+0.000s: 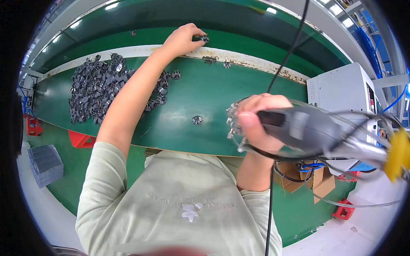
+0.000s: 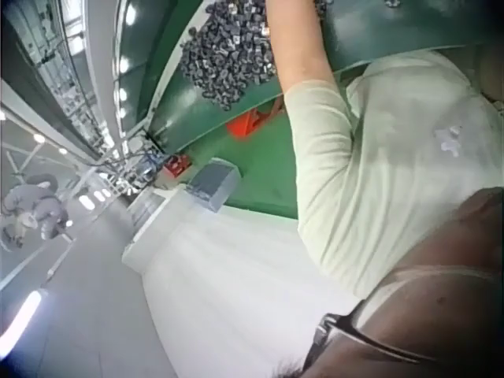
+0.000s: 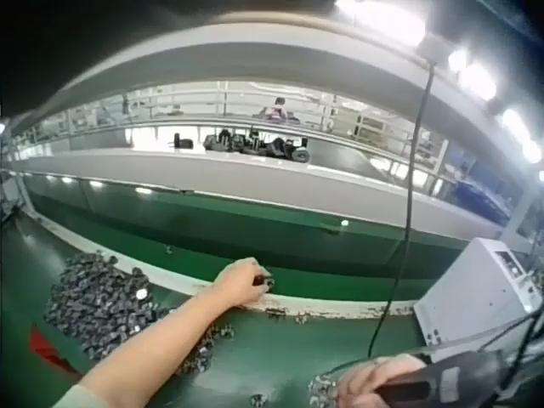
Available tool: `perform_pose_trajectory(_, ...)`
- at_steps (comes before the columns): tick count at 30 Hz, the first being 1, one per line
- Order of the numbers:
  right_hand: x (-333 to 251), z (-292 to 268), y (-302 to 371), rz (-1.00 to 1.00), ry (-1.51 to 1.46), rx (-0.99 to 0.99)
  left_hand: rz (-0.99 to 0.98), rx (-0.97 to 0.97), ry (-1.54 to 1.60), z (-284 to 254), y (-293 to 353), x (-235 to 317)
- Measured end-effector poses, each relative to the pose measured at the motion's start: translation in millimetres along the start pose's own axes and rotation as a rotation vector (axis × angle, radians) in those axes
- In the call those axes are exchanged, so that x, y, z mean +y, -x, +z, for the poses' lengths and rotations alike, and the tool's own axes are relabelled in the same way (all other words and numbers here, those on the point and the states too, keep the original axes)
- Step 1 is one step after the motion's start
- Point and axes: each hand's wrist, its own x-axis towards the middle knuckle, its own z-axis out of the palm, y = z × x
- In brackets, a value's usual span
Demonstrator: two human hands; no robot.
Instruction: The person tightens screws on metal parts on a conveyor belt using an electric screwdriver.
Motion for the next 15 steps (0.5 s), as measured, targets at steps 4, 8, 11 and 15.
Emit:
perform_pose_trajectory(4,4.3,-2.1,10.9,0.072,0.0,0.081,0.094,0.202,-0.311,10.1,5.3,4.2)
perform_pose_trajectory(8,-5.9,-8.3,15.9,0.059,-0.018,0.135,0.41,-0.275,0.213,-27.2,90.2,70.9)
perform_pose_trajectory(11,-3.8,-12.6,14.3,0.046,-0.025,0.117,0.323,-0.618,0.367,-13.8,133.8,80.5)
perform_pose_trajectory(15,2.0,-9.7,12.2,0.027,-0.001,0.016,0.183,-0.544,0.43,12.5,135.3,81.8)
